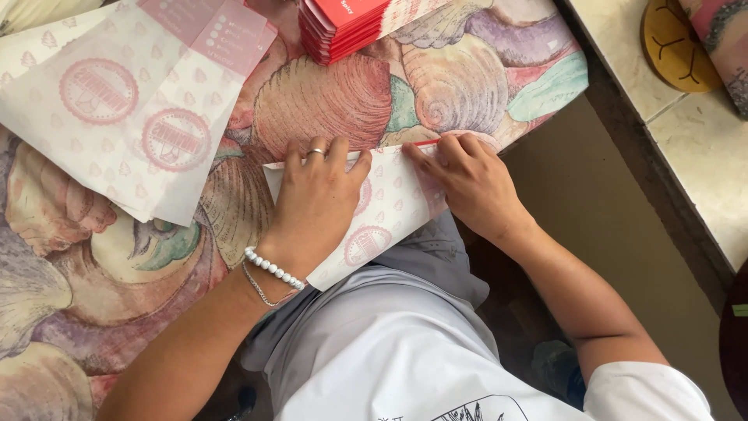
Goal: A person is manually folding paper wrappers at a workspace, taking them from a stack and placing them in another pile after folding.
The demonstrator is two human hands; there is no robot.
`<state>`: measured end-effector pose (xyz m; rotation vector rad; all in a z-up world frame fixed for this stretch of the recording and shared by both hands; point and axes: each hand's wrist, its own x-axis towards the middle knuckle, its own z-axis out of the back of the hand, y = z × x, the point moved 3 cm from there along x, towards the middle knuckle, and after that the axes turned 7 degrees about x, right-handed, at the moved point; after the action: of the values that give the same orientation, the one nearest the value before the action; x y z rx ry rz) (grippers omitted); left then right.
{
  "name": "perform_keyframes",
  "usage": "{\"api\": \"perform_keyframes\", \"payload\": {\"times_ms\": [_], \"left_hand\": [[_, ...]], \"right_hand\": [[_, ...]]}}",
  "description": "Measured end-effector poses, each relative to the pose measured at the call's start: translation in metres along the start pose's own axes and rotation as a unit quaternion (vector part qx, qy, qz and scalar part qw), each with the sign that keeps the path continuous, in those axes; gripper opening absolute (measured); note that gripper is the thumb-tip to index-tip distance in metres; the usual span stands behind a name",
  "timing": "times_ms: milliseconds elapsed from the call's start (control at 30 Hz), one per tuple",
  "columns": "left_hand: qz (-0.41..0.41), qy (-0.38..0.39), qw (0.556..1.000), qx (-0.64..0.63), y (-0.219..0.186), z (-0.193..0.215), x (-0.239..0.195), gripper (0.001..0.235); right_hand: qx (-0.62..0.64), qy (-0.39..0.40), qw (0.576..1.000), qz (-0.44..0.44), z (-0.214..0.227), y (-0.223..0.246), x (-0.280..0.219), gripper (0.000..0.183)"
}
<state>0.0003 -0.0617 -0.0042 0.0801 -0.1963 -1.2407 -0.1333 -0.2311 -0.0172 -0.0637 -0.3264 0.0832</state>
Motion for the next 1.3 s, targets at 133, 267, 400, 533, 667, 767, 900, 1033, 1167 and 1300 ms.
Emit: {"api": "perform_keyframes", "payload": {"times_ms": [133,267,400,533,667,767,900,1033,1167,1300], "left_hand": [[0.010,-0.041,0.997,-0.062,-0.011,-0.015,0.023,0.045],[0.046,0.001,0.992,-0.118,-0.013,-0.039,0.052,0.066],[0.047,0.101,0.984,-0.142,-0.009,-0.050,0.079,0.056],[0.023,0.156,0.973,-0.170,-0.007,-0.065,0.087,0.031],[0.024,0.142,0.954,-0.263,-0.002,-0.022,0.068,0.022],[0.029,0.033,0.939,-0.340,0.012,0.041,0.037,0.026],[0.014,-0.200,0.872,-0.446,0.032,0.094,0.012,0.016],[0.065,-0.311,0.781,-0.539,0.043,0.100,0.001,0.015],[0.098,-0.365,0.754,-0.538,0.045,0.083,-0.005,0.013],[0.112,-0.356,0.738,-0.563,0.041,0.054,-0.010,0.010]], "right_hand": [[0.059,0.007,0.998,-0.006,0.005,-0.004,0.002,0.066],[0.367,-0.062,0.920,-0.123,-0.010,-0.038,-0.021,0.077],[0.535,-0.154,0.804,-0.208,-0.021,-0.047,-0.031,0.073],[0.573,-0.249,0.739,-0.253,-0.024,-0.066,-0.046,0.067],[0.581,-0.287,0.715,-0.262,-0.014,-0.076,-0.060,0.048],[0.665,-0.241,0.669,-0.227,-0.006,-0.081,-0.061,0.077],[0.745,-0.204,0.625,-0.112,0.021,-0.061,-0.019,0.118],[0.769,-0.208,0.599,-0.074,0.017,-0.037,0.003,0.118],[0.652,-0.279,0.686,-0.162,0.035,-0.007,0.030,0.068],[0.618,-0.297,0.691,-0.230,0.012,-0.009,0.020,0.035]]}}
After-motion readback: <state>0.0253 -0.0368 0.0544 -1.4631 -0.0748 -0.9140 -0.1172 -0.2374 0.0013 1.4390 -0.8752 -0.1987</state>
